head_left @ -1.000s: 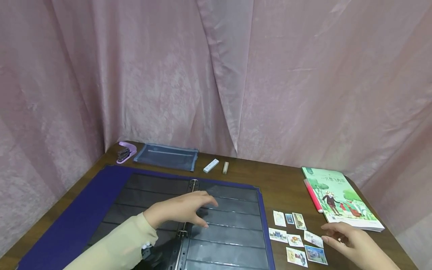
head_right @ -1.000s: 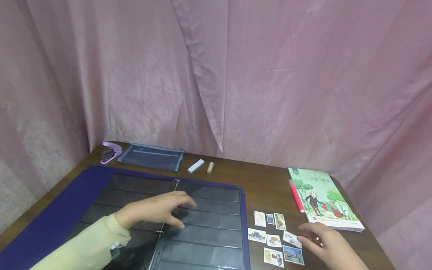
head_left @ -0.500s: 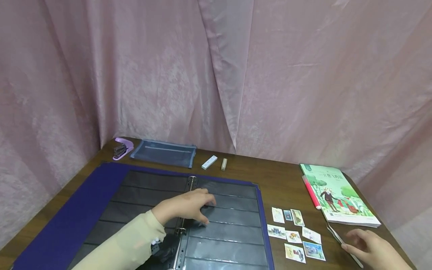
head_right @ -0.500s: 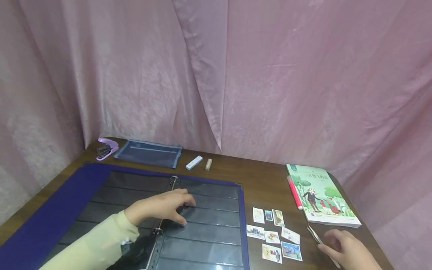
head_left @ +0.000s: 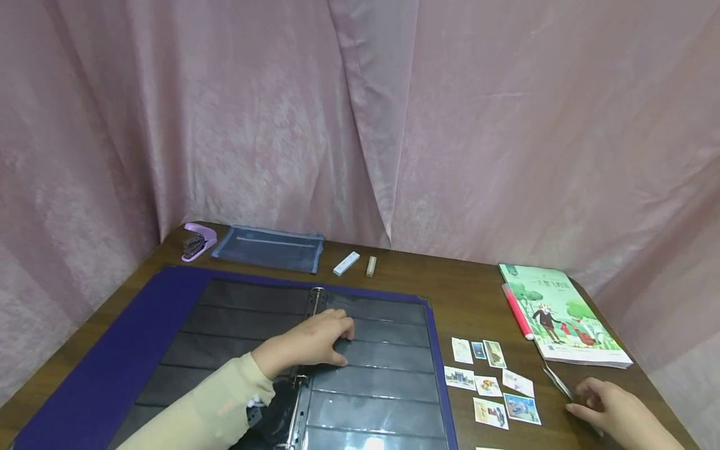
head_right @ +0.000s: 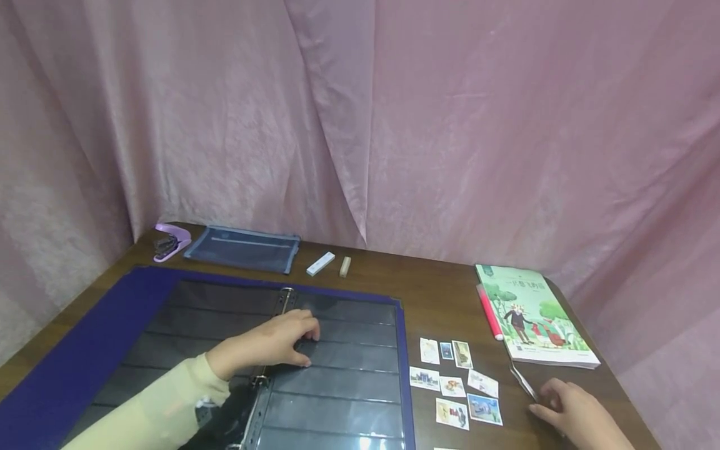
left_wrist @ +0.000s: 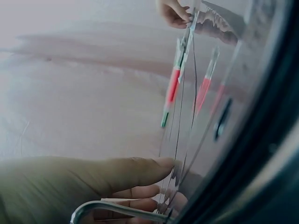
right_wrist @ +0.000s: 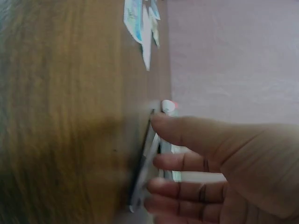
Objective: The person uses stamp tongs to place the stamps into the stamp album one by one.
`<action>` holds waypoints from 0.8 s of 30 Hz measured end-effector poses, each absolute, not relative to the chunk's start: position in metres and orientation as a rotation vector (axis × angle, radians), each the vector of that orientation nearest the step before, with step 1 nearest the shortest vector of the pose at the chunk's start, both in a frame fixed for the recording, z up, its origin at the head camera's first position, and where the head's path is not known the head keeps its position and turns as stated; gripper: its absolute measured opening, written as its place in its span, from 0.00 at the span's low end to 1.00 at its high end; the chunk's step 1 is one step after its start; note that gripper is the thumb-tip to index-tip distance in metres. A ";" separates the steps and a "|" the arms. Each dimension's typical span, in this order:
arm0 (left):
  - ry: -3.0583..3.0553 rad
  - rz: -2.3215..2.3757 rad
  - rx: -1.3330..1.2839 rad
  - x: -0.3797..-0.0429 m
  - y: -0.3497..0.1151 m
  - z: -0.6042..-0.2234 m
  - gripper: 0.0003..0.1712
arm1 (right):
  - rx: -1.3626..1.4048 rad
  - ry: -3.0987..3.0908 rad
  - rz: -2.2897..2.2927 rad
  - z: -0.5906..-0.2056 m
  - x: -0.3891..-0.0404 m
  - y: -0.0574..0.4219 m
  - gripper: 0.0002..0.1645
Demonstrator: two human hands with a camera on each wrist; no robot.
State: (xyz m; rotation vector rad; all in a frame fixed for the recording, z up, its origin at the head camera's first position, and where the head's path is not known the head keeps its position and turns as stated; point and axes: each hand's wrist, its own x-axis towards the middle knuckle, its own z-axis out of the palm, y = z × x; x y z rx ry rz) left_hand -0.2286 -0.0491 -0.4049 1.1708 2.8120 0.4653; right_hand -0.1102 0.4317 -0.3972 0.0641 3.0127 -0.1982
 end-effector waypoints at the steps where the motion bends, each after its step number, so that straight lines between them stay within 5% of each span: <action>1: 2.814 0.467 1.170 -0.229 -0.049 -0.405 0.20 | 0.071 3.007 -0.199 -0.398 -0.111 0.431 0.16; 15: 2.821 0.438 1.100 -0.227 -0.050 -0.402 0.21 | 0.057 3.060 -0.177 -0.402 -0.114 0.431 0.08; 24: 2.816 0.422 1.090 -0.225 -0.049 -0.400 0.20 | 0.019 3.146 -0.182 -0.407 -0.117 0.425 0.15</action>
